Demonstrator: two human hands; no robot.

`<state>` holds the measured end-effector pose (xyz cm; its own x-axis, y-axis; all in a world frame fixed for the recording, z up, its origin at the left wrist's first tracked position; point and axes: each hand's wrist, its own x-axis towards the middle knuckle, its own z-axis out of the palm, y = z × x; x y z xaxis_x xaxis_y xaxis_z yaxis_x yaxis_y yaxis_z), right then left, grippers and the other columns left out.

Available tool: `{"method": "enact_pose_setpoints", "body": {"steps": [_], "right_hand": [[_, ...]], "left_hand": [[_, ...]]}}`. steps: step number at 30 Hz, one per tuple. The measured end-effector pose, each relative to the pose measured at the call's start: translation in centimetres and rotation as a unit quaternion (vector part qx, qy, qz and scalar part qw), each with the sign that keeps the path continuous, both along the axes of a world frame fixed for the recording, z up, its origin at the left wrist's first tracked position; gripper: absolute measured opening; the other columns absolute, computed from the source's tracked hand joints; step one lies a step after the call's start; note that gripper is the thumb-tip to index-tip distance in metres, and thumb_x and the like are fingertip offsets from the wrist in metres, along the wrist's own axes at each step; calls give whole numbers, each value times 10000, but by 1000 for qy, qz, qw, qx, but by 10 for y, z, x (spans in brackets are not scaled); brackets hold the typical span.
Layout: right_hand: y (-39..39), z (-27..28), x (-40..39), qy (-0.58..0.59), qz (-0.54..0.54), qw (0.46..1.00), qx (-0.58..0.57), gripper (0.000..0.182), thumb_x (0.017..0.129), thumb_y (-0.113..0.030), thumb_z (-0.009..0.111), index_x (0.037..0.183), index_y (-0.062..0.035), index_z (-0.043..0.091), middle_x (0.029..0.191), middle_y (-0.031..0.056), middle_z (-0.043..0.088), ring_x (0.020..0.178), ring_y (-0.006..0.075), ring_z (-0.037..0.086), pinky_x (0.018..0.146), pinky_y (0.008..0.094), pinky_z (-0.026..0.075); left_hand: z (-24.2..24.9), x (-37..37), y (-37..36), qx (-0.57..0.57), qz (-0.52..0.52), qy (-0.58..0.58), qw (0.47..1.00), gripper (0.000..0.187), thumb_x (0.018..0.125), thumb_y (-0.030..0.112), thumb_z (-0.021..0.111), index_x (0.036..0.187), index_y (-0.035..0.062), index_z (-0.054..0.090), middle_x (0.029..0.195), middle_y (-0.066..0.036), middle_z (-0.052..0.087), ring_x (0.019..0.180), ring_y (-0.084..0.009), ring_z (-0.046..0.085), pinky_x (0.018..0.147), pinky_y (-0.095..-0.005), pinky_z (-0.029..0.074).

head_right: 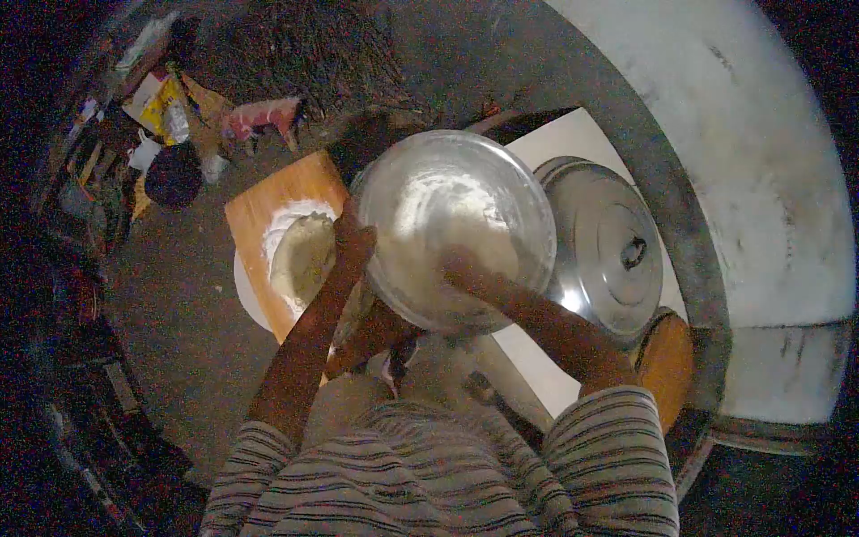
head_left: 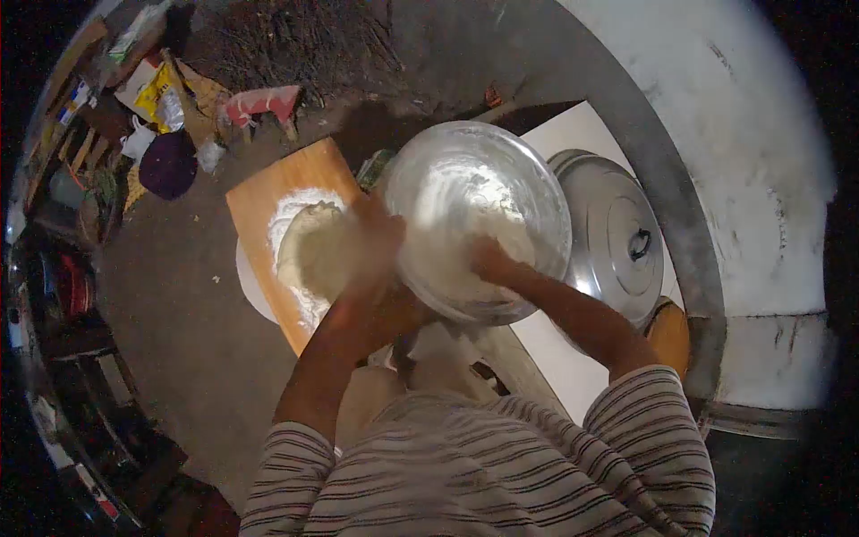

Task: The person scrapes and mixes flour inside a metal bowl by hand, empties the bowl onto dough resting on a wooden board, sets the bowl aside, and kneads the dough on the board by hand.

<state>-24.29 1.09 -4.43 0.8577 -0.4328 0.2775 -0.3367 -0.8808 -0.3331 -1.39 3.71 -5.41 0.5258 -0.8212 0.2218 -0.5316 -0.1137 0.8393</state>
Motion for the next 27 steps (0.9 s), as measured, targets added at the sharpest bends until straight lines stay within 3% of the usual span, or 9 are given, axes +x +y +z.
{"method": "enact_pose_setpoints", "body": {"steps": [2,3,9,12,15,17,19,24,27], "right_hand": [[-54,-7,5,409,-206,888,33,183,639,-15,446,804,14,520,782,212,522,743,345,513,660,411,412],[-95,-47,-5,82,-290,953,13,154,629,-27,459,759,18,528,748,214,529,701,350,522,622,429,415],[-125,-112,36,142,-286,945,-69,98,642,-77,488,677,-19,558,704,206,539,741,339,526,655,440,396],[-20,-18,100,228,-273,929,-99,97,654,-102,496,624,-49,572,672,182,544,755,330,526,679,440,395],[24,2,101,88,-200,974,55,143,700,-118,476,739,-35,585,771,180,562,811,311,534,727,411,405],[28,16,96,41,-179,978,100,164,715,-123,470,777,-30,590,803,179,568,830,304,537,743,402,408],[26,24,83,271,-124,935,191,176,740,-122,447,774,-25,590,812,170,578,814,282,556,729,385,420],[-85,-36,45,214,-217,952,37,176,762,-106,427,841,-5,548,910,180,527,888,255,502,797,363,380],[-71,-67,41,158,-206,965,-41,183,776,-97,416,882,7,523,969,186,497,932,239,469,837,349,355]], "left_hand": [[5,4,-3,81,-46,30,995,617,563,18,542,1150,-4,351,995,-222,512,943,-358,487,835,-385,378],[8,7,-1,85,-43,27,995,617,563,18,542,1150,-4,351,995,-222,512,943,-358,487,835,-385,378],[15,7,10,68,-71,-28,995,654,560,6,530,1175,-24,308,1061,-219,475,985,-356,461,853,-402,365],[3,9,3,45,-104,6,993,670,556,10,528,1184,-19,296,1071,-225,467,986,-363,458,853,-411,363],[14,9,1,11,-51,-29,998,690,550,15,527,1196,-18,285,1062,-235,473,971,-370,467,843,-409,372],[22,17,2,-36,-147,49,987,716,548,22,523,1214,-21,263,1049,-245,482,952,-375,481,837,-406,380],[22,13,4,18,-113,47,992,720,547,21,521,1217,-22,260,1039,-244,490,946,-375,487,835,-405,383],[16,7,2,61,-79,38,994,731,551,19,527,1227,-15,250,1056,-239,483,953,-375,482,835,-404,379],[18,5,11,-9,-47,-85,995,700,555,11,540,1207,-8,288,1058,-238,477,962,-369,474,833,-403,371]]}}
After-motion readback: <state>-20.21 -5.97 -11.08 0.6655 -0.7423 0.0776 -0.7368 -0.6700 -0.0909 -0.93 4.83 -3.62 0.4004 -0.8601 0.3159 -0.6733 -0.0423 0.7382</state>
